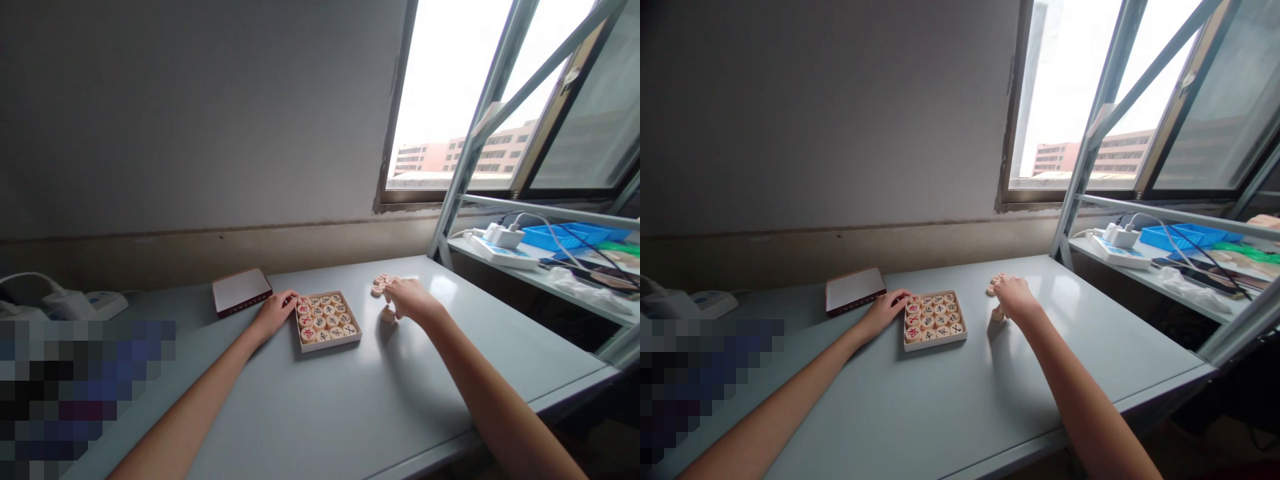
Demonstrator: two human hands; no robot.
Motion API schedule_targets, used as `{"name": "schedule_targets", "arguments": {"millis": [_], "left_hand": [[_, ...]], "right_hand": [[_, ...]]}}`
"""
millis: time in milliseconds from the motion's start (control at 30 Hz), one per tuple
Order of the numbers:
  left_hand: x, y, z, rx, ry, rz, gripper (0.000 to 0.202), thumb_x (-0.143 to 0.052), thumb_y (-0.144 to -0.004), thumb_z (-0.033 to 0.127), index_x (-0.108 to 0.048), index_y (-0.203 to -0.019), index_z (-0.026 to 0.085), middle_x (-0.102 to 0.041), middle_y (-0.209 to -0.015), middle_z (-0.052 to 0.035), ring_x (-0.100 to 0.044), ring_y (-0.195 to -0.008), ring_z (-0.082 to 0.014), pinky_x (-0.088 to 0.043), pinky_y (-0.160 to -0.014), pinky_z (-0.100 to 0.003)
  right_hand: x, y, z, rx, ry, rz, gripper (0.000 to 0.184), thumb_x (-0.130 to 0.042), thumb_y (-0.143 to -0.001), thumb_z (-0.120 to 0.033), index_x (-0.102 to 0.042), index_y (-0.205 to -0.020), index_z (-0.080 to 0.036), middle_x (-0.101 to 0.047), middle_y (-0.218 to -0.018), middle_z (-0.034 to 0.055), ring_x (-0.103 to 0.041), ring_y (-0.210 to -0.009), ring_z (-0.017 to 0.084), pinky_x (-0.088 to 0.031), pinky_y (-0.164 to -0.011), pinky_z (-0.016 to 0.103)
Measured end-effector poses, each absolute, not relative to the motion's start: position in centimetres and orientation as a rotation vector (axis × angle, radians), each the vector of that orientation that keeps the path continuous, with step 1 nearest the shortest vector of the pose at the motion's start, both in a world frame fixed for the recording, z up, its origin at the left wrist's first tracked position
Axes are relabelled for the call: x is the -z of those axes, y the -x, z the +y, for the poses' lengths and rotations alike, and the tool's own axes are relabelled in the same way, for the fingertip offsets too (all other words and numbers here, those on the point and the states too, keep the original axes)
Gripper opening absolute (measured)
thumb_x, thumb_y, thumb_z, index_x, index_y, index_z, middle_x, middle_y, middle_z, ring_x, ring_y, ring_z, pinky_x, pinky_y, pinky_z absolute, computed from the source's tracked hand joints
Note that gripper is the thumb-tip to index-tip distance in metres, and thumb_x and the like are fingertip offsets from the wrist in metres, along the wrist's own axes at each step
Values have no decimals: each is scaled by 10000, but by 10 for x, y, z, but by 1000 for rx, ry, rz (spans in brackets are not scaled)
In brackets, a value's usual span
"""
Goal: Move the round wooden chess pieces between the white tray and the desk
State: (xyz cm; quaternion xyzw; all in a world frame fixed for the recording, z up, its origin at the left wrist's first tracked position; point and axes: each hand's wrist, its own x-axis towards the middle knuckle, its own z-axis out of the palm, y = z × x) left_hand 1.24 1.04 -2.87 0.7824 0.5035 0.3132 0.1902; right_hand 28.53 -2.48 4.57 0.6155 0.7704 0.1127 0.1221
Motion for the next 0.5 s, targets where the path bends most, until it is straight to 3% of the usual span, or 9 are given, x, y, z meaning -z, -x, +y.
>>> {"name": "schedule_targets", "arguments": {"millis": [167, 300, 500], "left_hand": [[28, -13, 10, -892, -2209, 1439, 301, -351, -779, 320, -599, -863, 172, -662, -888, -60, -582, -854, -193, -411, -776, -279], [28, -13, 9, -898, -2203, 1429, 306, -352, -779, 335, -601, -868, 182, -662, -901, -52, -580, -863, -189, -411, -785, -281], [28, -13, 10, -885, -2203, 1435, 310, -352, -770, 333, -600, -866, 173, -659, -901, -57, -582, -858, -189, -414, -785, -278]], "right_hand": [[-55, -291, -24, -44, -1601, 2406, 396, -741, -516, -131, -638, -889, -217, -651, -791, 32, -580, -825, 211, -396, -647, 252], [-54, -291, -22, 165, -1555, 2515, 288, -662, -666, -304, -627, -939, -217, -669, -806, 32, -561, -885, 214, -379, -697, 266], [-34, -282, -12, -19, -1622, 2531, 241, -516, -774, -420, -647, -846, -230, -659, -811, 42, -585, -765, 185, -355, -621, 254]]}}
